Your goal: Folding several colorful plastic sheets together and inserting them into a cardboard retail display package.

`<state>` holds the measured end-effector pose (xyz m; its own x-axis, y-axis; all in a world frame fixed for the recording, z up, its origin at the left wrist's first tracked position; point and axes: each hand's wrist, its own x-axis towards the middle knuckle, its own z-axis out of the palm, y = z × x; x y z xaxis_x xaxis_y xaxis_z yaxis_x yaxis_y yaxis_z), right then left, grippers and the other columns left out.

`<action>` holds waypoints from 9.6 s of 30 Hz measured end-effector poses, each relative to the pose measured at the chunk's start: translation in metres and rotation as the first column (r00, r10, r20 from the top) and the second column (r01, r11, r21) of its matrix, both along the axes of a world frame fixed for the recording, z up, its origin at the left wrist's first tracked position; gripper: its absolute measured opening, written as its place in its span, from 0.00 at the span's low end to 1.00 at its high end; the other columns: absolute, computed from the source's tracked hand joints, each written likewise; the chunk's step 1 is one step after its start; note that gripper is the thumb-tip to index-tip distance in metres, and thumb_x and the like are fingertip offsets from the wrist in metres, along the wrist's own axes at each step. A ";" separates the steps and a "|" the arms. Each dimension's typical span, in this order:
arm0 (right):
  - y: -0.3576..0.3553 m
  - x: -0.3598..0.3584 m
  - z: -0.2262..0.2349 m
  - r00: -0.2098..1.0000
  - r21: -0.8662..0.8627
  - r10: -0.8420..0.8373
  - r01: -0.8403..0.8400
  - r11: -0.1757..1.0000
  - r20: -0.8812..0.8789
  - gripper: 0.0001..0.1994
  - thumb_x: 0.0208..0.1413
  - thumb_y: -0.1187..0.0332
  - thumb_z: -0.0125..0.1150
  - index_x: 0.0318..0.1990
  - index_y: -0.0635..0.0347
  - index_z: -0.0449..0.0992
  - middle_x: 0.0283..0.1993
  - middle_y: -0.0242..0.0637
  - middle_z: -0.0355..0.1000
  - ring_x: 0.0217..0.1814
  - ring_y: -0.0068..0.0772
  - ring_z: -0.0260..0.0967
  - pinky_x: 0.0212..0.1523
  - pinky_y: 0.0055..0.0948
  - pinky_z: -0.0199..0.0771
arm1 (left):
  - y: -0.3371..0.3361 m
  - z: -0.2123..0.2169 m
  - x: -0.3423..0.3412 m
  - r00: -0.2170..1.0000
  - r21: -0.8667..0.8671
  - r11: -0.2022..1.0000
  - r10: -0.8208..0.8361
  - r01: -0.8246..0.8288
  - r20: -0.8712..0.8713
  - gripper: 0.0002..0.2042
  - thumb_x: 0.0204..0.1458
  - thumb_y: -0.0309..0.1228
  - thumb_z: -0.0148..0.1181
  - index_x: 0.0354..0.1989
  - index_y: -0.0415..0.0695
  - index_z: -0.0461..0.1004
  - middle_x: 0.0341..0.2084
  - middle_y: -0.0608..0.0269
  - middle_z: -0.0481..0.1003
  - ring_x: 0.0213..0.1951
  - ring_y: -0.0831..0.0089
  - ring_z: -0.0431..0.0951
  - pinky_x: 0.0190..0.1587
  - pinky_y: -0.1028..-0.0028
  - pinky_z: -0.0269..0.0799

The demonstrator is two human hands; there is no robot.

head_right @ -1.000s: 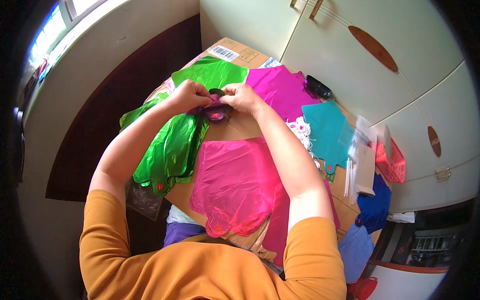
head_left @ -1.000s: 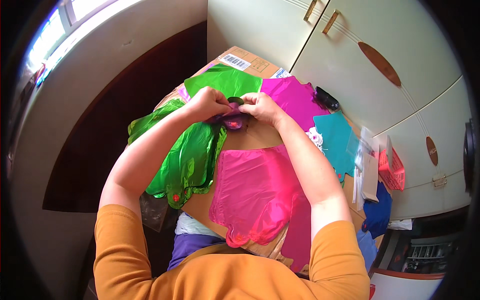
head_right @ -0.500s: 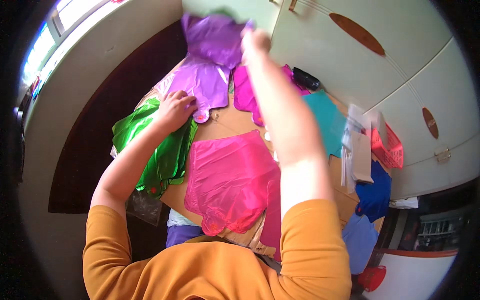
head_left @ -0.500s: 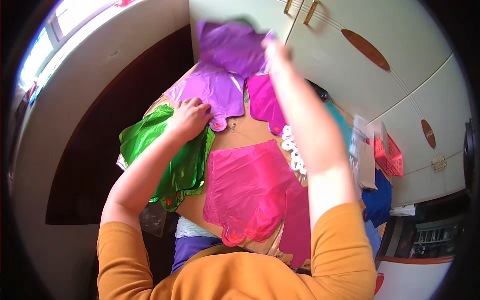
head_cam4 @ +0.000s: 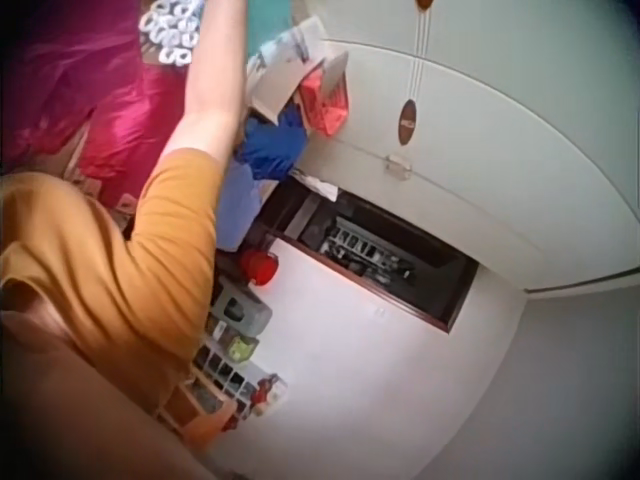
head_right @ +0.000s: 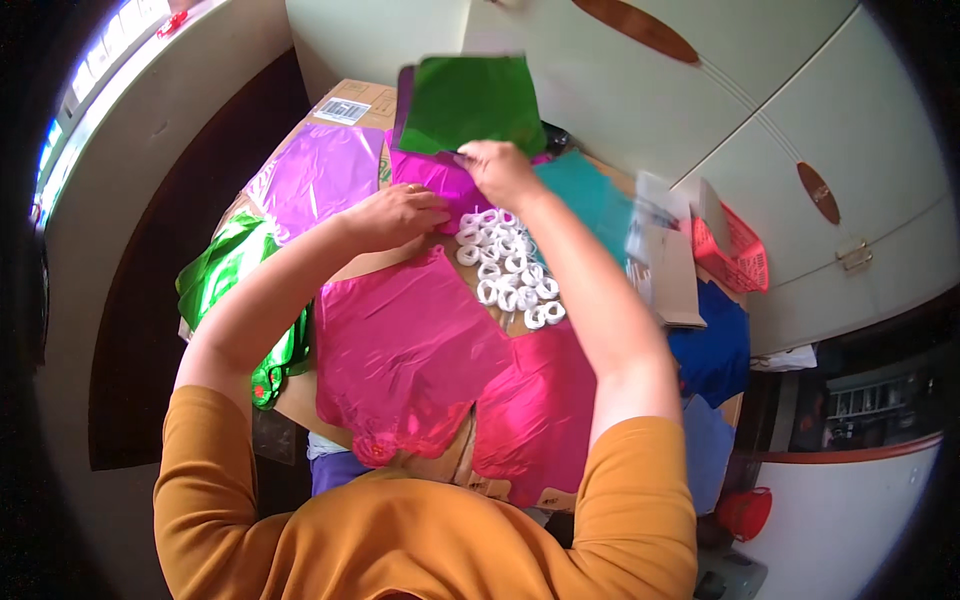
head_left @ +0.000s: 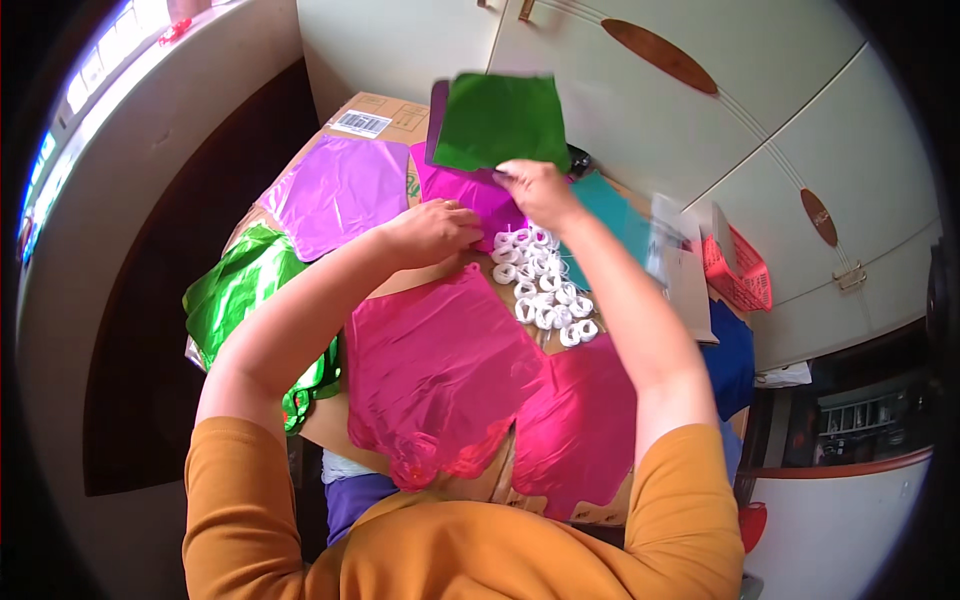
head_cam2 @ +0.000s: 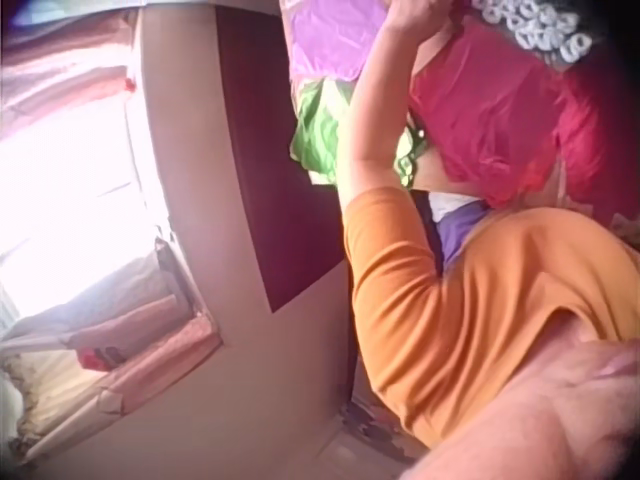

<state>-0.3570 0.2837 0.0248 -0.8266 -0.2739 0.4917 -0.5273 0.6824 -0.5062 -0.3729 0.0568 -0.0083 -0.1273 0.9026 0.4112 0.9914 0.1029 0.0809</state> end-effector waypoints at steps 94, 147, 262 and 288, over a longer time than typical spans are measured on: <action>0.175 0.149 -0.039 0.903 -0.178 -0.267 0.340 0.923 0.337 0.10 0.50 0.72 0.65 0.41 0.62 0.79 0.34 0.31 0.78 0.36 0.19 0.70 0.41 0.25 0.70 | 0.228 0.025 0.077 0.996 0.289 0.957 0.034 -0.009 -0.082 0.09 0.39 0.33 0.68 0.29 0.46 0.78 0.27 0.65 0.76 0.35 0.67 0.75 0.36 0.69 0.68; 0.258 0.410 0.002 0.592 0.259 -0.791 0.797 0.546 -0.153 0.07 0.54 0.69 0.61 0.39 0.60 0.79 0.38 0.46 0.76 0.40 0.48 0.75 0.40 0.37 0.74 | 0.367 -0.017 0.237 0.726 0.005 0.726 -0.688 0.688 -0.005 0.12 0.46 0.31 0.58 0.40 0.44 0.78 0.38 0.58 0.76 0.42 0.58 0.76 0.45 0.64 0.73; 0.345 0.695 0.169 -0.160 -0.053 -0.984 0.985 -0.165 0.084 0.16 0.50 0.64 0.65 0.41 0.68 0.78 0.30 0.37 0.76 0.32 0.30 0.71 0.36 0.32 0.71 | 0.270 -0.009 0.385 0.886 -0.135 0.883 -0.423 0.450 0.189 0.25 0.49 0.51 0.60 0.53 0.52 0.73 0.52 0.58 0.68 0.59 0.58 0.64 0.62 0.57 0.56; -0.041 0.433 -0.028 0.869 0.155 -0.491 0.478 0.865 0.058 0.12 0.38 0.69 0.72 0.31 0.58 0.76 0.37 0.36 0.71 0.42 0.43 0.69 0.45 0.37 0.70 | -0.073 -0.058 0.407 0.001 -0.045 0.999 0.045 0.014 0.999 0.07 0.59 0.28 0.57 0.38 0.36 0.76 0.34 0.63 0.77 0.39 0.78 0.75 0.43 0.76 0.71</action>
<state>0.0758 0.2430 -0.0034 -0.9115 0.1159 0.3946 -0.0686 0.9032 -0.4238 0.0339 -0.0166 -0.0661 -0.3988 0.9015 -0.1679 -0.0787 0.1488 0.9857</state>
